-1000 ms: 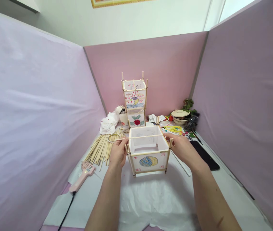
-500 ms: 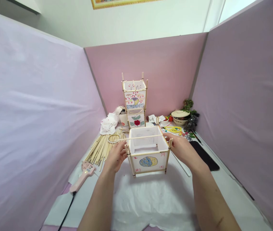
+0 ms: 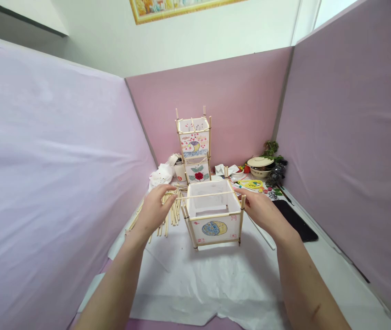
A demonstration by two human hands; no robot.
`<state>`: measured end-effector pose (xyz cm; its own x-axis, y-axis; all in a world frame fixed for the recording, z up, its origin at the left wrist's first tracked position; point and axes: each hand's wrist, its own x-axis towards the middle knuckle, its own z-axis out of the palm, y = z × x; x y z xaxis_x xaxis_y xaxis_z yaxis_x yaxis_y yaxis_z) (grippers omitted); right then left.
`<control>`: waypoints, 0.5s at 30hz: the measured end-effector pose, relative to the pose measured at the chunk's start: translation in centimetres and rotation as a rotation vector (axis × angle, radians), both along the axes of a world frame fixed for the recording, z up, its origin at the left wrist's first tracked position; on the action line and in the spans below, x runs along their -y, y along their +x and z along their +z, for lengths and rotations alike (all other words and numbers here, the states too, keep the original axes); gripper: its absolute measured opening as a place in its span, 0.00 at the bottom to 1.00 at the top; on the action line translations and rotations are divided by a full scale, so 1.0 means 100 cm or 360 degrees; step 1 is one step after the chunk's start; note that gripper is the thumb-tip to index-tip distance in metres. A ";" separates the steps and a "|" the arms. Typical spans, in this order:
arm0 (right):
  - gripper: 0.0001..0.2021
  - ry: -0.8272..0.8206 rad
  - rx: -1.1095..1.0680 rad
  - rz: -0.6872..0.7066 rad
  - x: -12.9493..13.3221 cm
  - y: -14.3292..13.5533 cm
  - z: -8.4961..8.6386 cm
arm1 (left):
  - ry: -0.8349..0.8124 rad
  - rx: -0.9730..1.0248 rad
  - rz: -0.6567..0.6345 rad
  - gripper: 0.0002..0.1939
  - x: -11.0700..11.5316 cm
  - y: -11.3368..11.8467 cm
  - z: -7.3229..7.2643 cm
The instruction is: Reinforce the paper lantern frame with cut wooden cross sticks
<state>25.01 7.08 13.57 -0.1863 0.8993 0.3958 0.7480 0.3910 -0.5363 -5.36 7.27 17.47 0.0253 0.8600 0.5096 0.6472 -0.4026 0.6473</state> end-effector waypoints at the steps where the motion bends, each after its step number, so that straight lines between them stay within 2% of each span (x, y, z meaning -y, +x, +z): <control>1: 0.20 -0.0001 0.0003 -0.0005 0.000 0.001 0.000 | -0.0062 0.0019 -0.0071 0.13 -0.007 0.001 0.003; 4: 0.20 -0.0003 -0.0004 -0.0039 -0.002 0.004 -0.002 | -0.0308 0.0095 -0.0201 0.13 -0.023 0.003 0.007; 7: 0.20 0.0003 -0.0023 -0.0079 -0.005 0.009 -0.005 | -0.0476 0.0011 -0.0268 0.08 -0.032 -0.002 0.005; 12: 0.19 0.0022 -0.0065 -0.0057 -0.011 0.013 -0.009 | -0.0580 -0.0074 -0.0253 0.05 -0.039 -0.014 -0.003; 15: 0.18 0.0051 -0.0096 -0.0056 -0.012 0.015 -0.009 | -0.0598 -0.0101 -0.0225 0.07 -0.043 -0.015 -0.001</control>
